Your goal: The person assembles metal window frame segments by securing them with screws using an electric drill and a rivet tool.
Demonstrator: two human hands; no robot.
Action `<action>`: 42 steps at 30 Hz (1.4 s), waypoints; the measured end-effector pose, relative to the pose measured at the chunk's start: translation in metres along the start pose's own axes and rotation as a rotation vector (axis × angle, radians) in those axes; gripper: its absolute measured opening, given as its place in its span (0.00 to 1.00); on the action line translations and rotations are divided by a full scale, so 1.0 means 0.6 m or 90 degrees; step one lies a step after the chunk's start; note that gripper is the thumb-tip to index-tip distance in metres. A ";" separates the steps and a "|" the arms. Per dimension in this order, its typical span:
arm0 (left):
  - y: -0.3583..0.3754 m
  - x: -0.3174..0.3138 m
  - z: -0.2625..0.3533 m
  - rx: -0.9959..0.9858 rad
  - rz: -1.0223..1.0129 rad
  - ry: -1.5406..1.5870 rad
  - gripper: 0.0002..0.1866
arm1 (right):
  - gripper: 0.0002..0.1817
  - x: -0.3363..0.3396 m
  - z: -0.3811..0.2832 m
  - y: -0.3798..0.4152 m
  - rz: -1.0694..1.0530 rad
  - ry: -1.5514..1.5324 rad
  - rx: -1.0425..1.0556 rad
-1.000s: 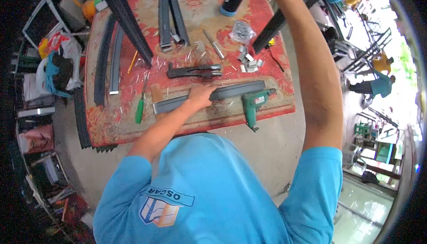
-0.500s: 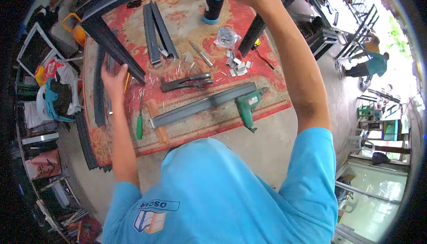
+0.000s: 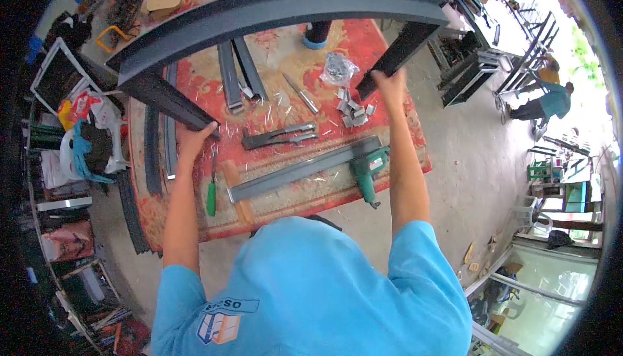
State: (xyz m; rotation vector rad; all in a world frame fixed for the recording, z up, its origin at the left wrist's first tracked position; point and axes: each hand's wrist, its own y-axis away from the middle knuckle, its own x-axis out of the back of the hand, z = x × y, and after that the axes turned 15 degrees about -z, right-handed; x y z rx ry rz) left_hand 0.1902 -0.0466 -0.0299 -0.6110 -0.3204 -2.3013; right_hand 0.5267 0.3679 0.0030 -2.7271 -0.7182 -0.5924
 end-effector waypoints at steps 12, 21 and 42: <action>-0.017 0.169 0.255 -0.174 -0.011 0.151 0.28 | 0.26 0.174 -0.128 -0.106 -0.121 0.072 0.030; -0.033 0.296 0.412 0.032 -0.096 0.246 0.24 | 0.19 0.262 -0.277 -0.132 -0.459 -0.080 0.126; 0.138 0.252 0.273 0.019 -0.028 0.441 0.20 | 0.44 0.246 -0.317 0.060 -0.382 -0.023 0.045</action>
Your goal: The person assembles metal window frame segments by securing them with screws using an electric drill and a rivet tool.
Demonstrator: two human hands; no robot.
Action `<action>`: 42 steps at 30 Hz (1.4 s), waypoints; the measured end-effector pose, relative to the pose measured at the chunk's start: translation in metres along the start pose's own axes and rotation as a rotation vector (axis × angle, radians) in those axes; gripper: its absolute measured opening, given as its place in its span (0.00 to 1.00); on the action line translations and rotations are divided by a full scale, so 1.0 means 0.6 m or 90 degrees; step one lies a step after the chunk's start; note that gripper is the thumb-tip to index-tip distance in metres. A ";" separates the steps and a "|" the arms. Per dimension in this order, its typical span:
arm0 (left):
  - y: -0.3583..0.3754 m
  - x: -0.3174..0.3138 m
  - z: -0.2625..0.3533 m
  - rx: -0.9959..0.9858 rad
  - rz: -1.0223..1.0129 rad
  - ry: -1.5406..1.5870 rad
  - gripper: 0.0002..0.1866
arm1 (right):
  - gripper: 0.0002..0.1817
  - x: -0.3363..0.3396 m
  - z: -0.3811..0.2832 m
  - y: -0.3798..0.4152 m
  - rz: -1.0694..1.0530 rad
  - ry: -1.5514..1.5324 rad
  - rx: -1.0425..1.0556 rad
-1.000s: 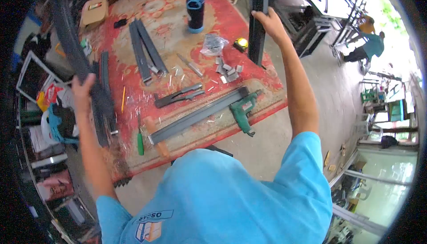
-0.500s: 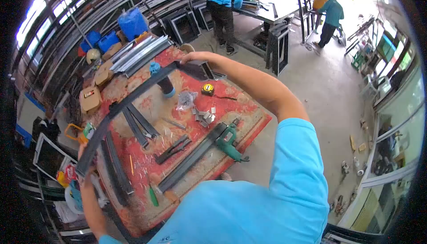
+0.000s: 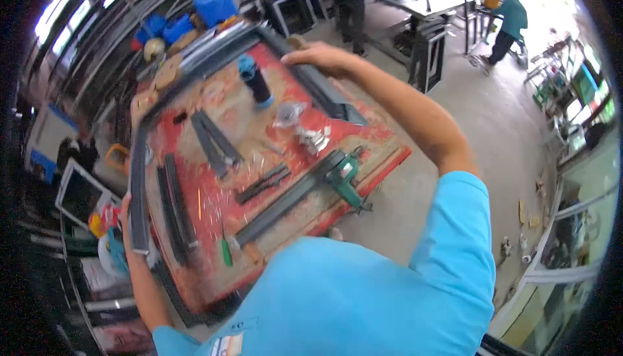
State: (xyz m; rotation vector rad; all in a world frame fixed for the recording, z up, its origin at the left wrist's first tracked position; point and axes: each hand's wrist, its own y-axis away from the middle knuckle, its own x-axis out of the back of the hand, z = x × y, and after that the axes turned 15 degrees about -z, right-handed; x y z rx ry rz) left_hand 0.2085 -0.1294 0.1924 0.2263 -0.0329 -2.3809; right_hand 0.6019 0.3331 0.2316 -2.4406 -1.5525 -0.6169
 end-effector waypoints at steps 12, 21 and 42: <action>0.065 0.011 -0.177 -0.048 -0.156 -0.263 0.42 | 0.48 -0.031 0.212 0.009 -0.108 0.047 -0.049; 0.118 0.003 -0.328 0.009 -0.117 -0.239 0.39 | 0.46 -0.076 0.316 0.054 -0.055 -0.002 -0.053; 0.162 0.013 -0.372 0.186 -0.123 -0.625 0.31 | 0.18 -0.101 0.412 0.105 -0.023 0.046 -0.126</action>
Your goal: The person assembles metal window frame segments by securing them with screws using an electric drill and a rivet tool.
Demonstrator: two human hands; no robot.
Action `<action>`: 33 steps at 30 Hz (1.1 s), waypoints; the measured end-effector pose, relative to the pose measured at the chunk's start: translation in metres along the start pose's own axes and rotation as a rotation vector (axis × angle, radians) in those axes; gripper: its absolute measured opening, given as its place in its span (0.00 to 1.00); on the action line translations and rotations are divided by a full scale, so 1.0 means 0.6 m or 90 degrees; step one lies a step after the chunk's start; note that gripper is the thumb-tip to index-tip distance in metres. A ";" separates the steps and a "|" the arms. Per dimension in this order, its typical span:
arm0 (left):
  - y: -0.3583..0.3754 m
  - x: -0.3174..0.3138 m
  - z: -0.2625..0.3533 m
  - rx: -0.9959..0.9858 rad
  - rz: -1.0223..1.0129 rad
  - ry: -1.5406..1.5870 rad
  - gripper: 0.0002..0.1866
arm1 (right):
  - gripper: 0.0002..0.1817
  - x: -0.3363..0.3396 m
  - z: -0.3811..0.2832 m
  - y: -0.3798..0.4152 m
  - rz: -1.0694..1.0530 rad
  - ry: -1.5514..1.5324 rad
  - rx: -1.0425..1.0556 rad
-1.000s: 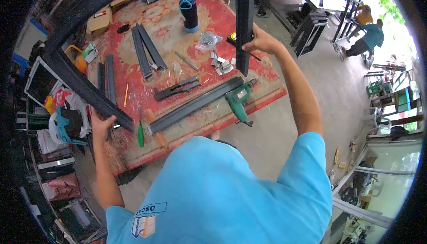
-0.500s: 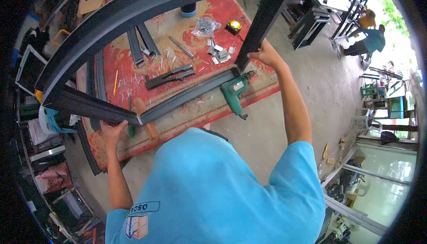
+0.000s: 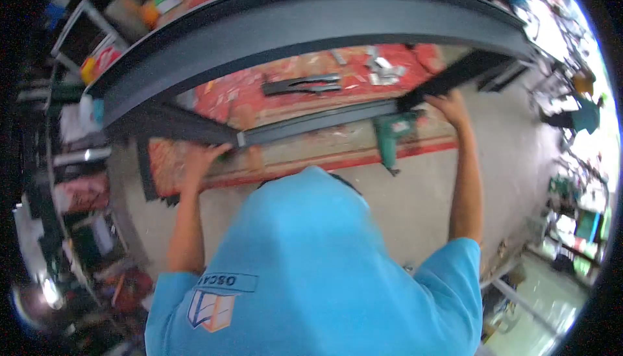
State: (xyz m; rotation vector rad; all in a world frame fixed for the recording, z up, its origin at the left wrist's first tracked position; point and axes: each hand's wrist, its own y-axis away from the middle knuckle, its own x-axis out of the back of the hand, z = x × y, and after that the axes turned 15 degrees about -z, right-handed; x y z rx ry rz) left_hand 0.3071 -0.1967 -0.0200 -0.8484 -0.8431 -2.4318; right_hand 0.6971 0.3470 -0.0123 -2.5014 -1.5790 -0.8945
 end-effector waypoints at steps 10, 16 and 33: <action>-0.006 0.037 0.071 -0.089 0.015 0.166 0.27 | 0.16 -0.012 0.010 -0.001 0.087 -0.016 -0.003; 0.005 0.049 0.096 -0.098 0.011 0.247 0.23 | 0.17 -0.007 0.024 -0.003 0.109 -0.009 0.021; 0.020 0.050 0.101 -0.204 0.031 0.217 0.31 | 0.11 0.002 0.020 -0.005 0.084 -0.019 0.031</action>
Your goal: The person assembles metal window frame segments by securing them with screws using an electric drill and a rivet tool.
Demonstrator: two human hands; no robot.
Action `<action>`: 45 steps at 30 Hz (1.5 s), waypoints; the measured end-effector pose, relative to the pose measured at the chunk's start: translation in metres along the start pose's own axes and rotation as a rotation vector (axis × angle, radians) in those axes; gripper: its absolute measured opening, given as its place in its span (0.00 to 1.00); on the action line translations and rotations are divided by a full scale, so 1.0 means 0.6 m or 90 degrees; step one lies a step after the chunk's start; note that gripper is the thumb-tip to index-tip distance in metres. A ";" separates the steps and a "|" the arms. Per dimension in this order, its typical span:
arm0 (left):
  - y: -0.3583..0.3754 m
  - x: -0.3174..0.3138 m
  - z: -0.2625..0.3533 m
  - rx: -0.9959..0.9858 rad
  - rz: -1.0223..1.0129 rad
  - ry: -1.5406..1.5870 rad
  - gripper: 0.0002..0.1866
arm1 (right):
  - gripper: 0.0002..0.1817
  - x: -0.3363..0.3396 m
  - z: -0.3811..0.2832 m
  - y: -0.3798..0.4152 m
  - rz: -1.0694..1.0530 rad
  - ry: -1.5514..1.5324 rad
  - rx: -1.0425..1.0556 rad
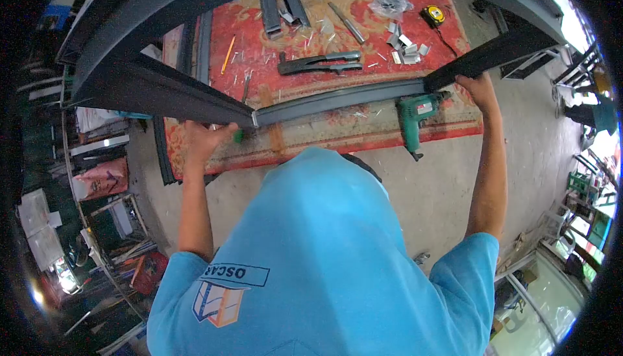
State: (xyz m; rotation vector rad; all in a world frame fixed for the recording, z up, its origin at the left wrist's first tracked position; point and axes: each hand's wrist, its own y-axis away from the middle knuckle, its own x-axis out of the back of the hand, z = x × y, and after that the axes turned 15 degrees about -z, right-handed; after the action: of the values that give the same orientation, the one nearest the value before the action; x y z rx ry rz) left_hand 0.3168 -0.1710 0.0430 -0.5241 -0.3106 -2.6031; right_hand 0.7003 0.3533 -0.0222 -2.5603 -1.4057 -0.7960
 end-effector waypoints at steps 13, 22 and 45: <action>-0.027 0.005 -0.022 0.005 0.057 0.082 0.28 | 0.15 -0.012 0.006 -0.013 0.007 0.022 -0.040; -0.025 0.011 0.004 0.140 0.082 0.014 0.25 | 0.24 -0.134 -0.149 0.027 -0.269 0.389 -0.200; -0.009 -0.013 0.007 -0.010 0.093 -0.090 0.22 | 0.40 -0.610 -0.192 -0.055 -0.401 0.463 0.255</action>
State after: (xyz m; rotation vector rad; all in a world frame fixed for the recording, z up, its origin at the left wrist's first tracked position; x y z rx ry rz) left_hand 0.3219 -0.1623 0.0426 -0.7112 -0.2861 -2.4351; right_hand 0.4704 0.0569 -0.1100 -1.3061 -1.8290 -1.1978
